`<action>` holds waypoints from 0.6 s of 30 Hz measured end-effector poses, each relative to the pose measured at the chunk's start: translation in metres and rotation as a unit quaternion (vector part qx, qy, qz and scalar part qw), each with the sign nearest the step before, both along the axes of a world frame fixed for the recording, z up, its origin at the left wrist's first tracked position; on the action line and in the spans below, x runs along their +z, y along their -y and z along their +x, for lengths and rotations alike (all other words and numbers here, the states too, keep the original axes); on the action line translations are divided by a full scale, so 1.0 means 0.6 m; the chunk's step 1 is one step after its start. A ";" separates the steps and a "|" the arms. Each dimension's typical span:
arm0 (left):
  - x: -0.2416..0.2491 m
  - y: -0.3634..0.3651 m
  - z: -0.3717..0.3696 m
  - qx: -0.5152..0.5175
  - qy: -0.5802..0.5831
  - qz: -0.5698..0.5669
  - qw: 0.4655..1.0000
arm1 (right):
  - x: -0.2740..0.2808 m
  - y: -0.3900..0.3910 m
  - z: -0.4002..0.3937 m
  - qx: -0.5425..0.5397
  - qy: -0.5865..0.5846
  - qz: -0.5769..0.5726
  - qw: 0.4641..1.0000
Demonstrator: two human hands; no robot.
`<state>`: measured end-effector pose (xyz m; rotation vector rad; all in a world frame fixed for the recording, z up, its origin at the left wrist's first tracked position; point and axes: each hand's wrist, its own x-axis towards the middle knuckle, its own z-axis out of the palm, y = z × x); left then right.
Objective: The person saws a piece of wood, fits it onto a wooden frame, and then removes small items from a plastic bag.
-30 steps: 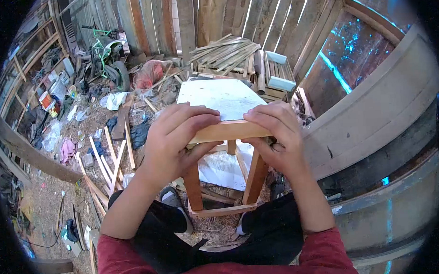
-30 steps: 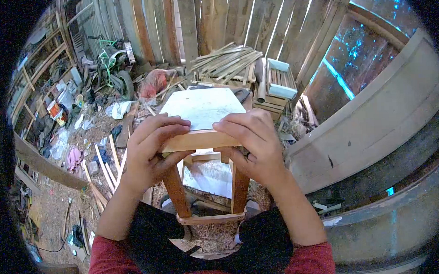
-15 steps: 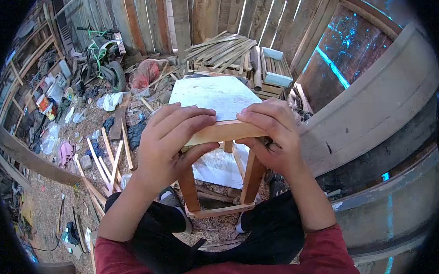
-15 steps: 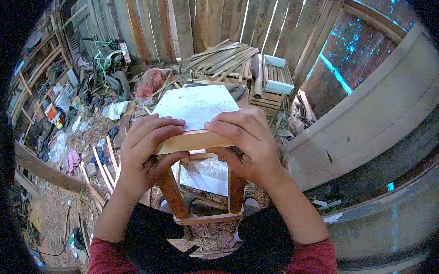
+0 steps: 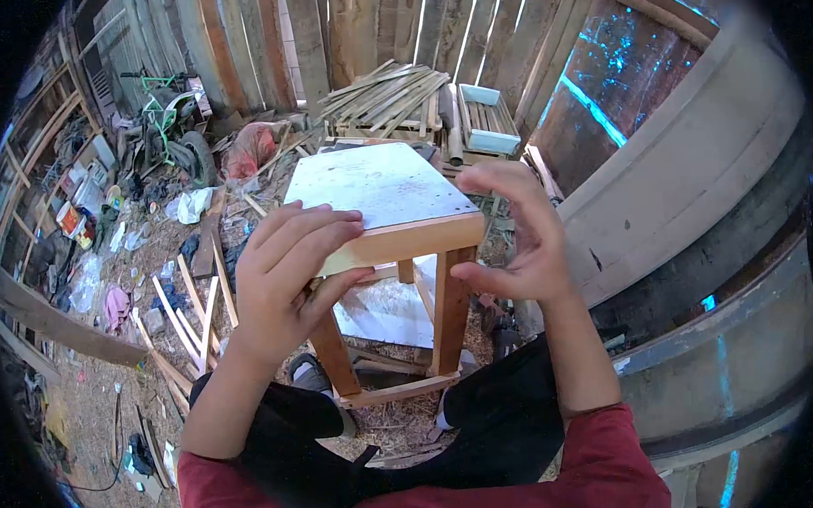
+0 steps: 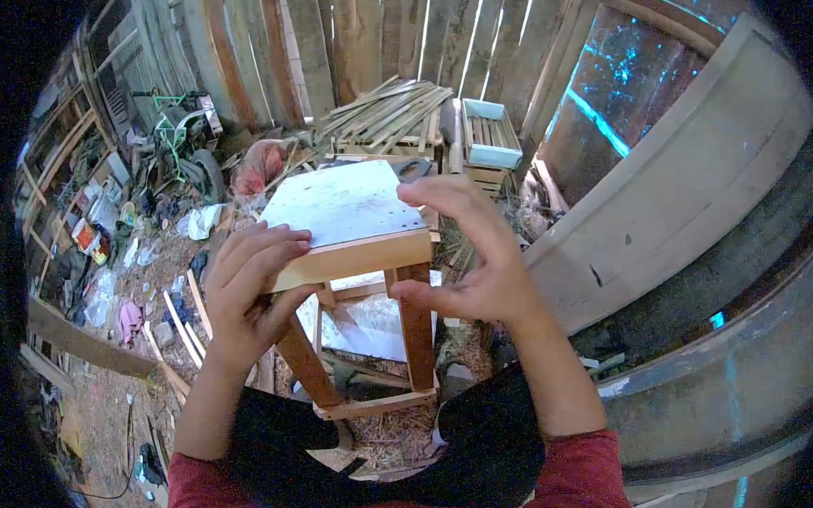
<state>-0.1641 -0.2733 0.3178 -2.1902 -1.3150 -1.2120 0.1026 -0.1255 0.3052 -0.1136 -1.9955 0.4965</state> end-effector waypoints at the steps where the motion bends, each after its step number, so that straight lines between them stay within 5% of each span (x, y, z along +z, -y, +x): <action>1: -0.001 0.000 0.000 0.002 -0.002 -0.001 1.000 | 0.002 -0.003 0.005 -0.002 0.000 0.002 1.000; 6: -0.004 -0.001 0.004 0.009 -0.002 0.004 1.000 | -0.002 -0.009 0.019 -0.019 0.074 0.047 0.996; 18: -0.014 -0.003 0.012 0.038 0.027 -0.017 0.999 | -0.032 -0.031 0.018 0.019 0.006 -0.020 1.000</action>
